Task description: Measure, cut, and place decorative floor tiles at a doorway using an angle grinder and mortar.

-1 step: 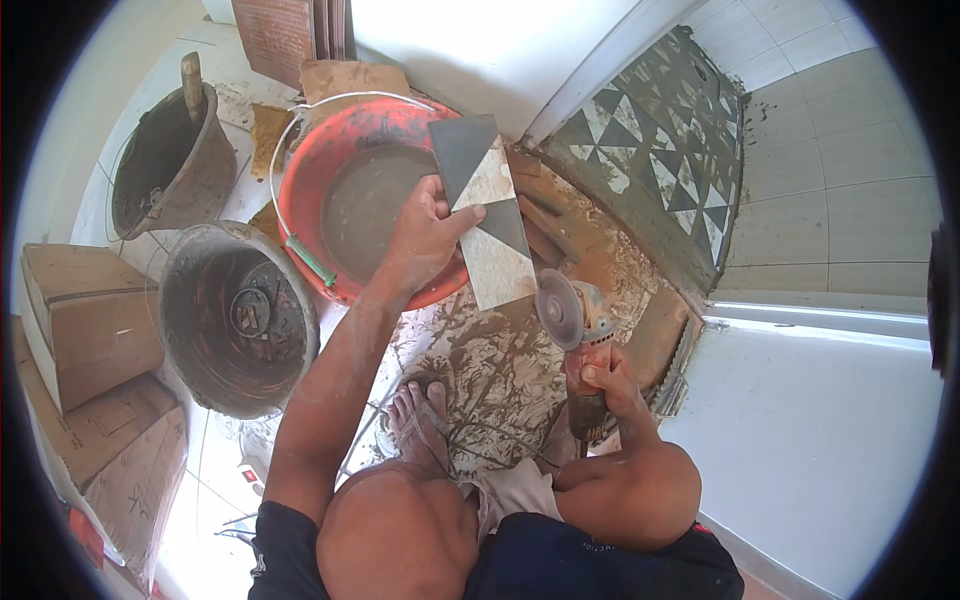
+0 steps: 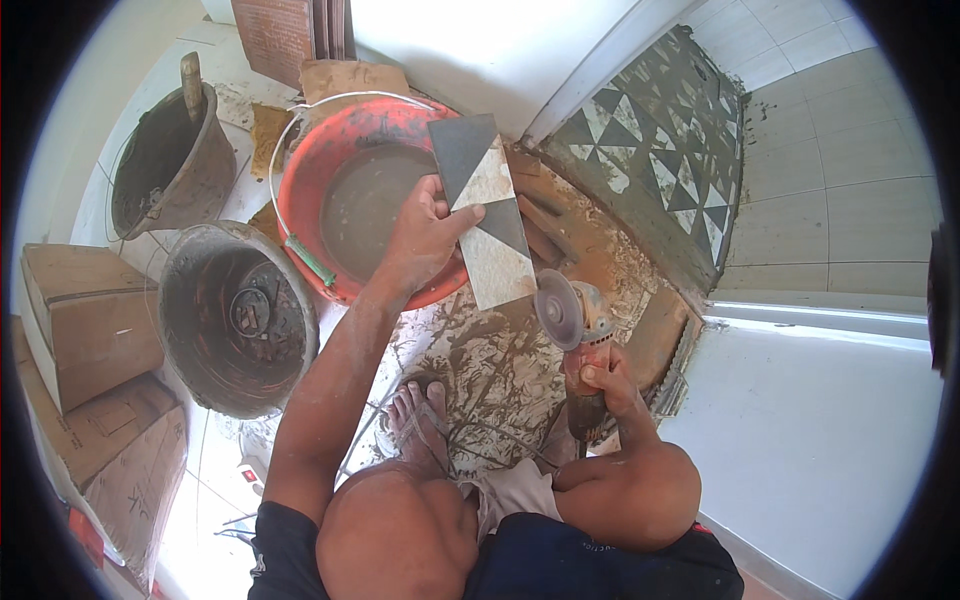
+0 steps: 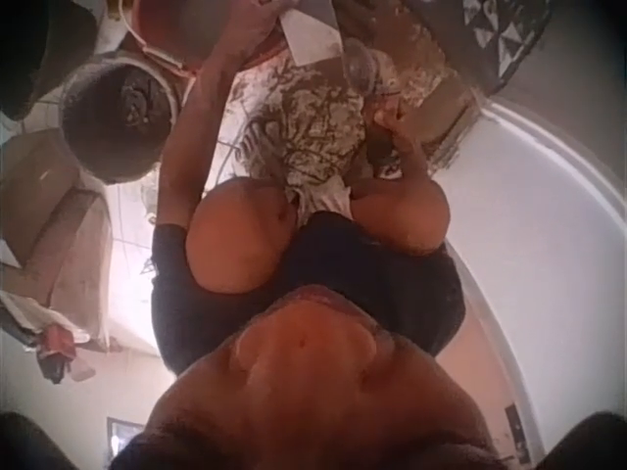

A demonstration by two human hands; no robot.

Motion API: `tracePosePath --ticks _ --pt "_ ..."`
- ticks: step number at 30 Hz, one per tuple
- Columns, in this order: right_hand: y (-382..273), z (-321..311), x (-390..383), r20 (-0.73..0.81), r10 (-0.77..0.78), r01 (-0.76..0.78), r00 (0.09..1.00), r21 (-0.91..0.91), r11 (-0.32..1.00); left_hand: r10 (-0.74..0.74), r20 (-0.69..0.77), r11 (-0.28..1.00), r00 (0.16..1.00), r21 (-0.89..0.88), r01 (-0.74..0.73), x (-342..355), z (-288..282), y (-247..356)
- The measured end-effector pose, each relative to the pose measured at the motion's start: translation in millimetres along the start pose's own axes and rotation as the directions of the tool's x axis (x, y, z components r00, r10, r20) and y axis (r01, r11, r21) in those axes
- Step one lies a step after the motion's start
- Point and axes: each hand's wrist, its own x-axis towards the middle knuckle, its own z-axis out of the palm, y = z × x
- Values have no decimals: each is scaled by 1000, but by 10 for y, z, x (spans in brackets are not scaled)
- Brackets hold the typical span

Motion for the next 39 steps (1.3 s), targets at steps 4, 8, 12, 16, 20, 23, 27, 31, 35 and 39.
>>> tracePosePath --ticks 4,8,12,16,20,23,27,31,35,39 --pt "32 -14 6 48 22 -24 999 29 999 -11 3 1000 1000 14 11 12 2 -11" --pt "46 -23 33 32 4 -4 999 5 1000 -23 12 1000 1000 15 23 18 -4 -17" --pt "41 -40 48 87 21 -27 996 61 998 -15 4 999 1000 30 15 1 12 -13" --pt "-10 37 14 -2 23 -23 1000 43 999 -4 -7 1000 1000 2 5 15 -7 -62" --pt "18 -9 -8 15 3 -3 1000 13 1000 3 -6 999 1000 42 -3 22 -5 -42" --pt "58 -50 -15 40 3 -4 999 29 1000 14 1 1000 1000 20 -14 27 -2 -43" --pt "21 0 -15 44 -4 3 999 27 1000 1 -3 1000 1000 -8 -1 -2 15 -9" --pt "18 31 -38 11 -17 17 1000 23 1000 1 -3 1000 1000 17 -1 8 14 -16" --pt "6 11 -39 50 8 -11 999 43 999 -14 0 999 1000 38 14 9 12 -15" --pt "-7 -3 36 41 -3 6 999 -66 998 -9 2 1000 1000 21 9 -1 16 -9"
